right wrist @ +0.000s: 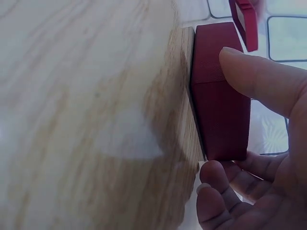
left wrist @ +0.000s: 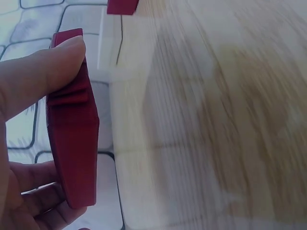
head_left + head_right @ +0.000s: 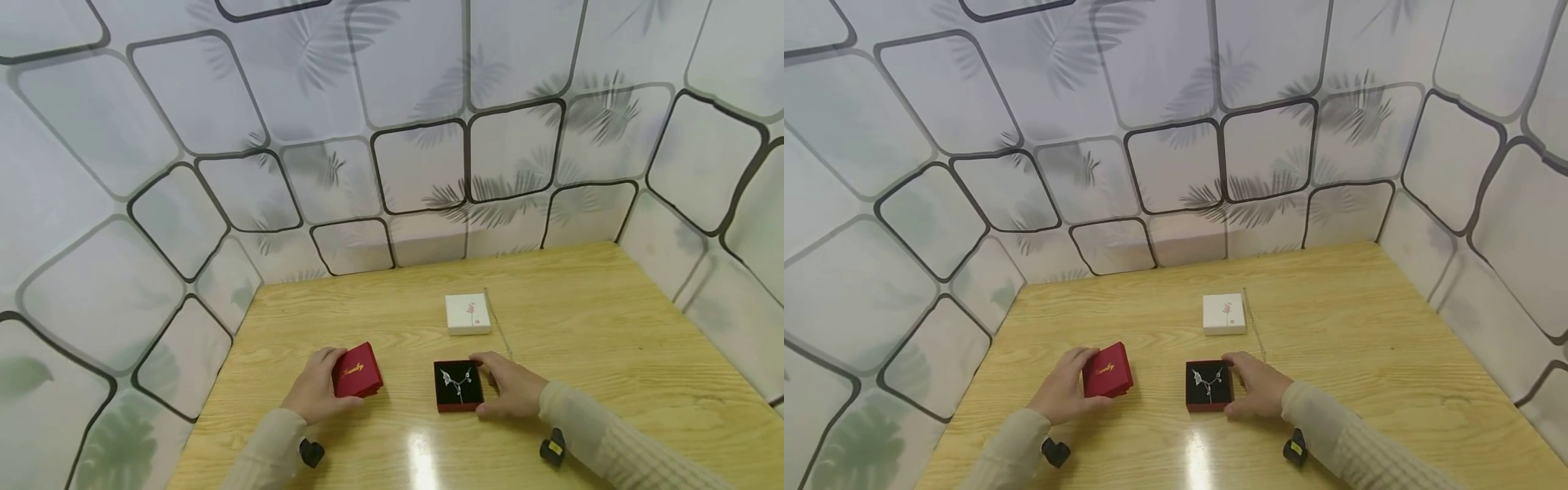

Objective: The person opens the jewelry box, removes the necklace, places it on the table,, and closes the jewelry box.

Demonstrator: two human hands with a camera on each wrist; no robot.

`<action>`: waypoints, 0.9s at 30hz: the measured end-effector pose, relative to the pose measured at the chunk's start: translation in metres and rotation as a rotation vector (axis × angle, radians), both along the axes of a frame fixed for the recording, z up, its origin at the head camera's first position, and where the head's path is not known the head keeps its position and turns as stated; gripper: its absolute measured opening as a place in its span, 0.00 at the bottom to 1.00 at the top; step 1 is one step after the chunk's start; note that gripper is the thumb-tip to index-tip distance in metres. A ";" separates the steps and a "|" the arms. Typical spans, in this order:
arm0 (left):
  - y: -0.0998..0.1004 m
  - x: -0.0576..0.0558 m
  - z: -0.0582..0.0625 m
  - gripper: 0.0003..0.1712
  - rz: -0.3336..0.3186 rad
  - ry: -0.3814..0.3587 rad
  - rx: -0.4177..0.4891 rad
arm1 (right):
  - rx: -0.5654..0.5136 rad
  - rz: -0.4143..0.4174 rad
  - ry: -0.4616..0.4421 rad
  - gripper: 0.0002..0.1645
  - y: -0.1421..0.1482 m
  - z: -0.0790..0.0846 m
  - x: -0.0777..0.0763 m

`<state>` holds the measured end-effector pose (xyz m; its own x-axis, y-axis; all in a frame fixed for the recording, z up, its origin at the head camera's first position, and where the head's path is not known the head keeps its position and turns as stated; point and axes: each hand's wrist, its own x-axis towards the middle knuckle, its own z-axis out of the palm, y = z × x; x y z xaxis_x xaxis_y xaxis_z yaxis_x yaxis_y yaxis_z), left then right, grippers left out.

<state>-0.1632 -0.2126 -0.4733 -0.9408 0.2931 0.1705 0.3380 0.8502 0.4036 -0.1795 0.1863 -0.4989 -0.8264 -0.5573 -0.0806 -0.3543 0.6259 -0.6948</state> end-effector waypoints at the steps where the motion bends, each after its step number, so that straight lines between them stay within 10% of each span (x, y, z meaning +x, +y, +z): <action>1: -0.002 0.000 -0.001 0.57 0.010 0.002 -0.003 | 0.002 0.003 0.005 0.57 0.000 0.000 0.000; 27: -0.071 0.004 -0.021 0.59 0.216 -0.134 -0.127 | 0.000 -0.006 -0.019 0.57 0.000 0.001 0.001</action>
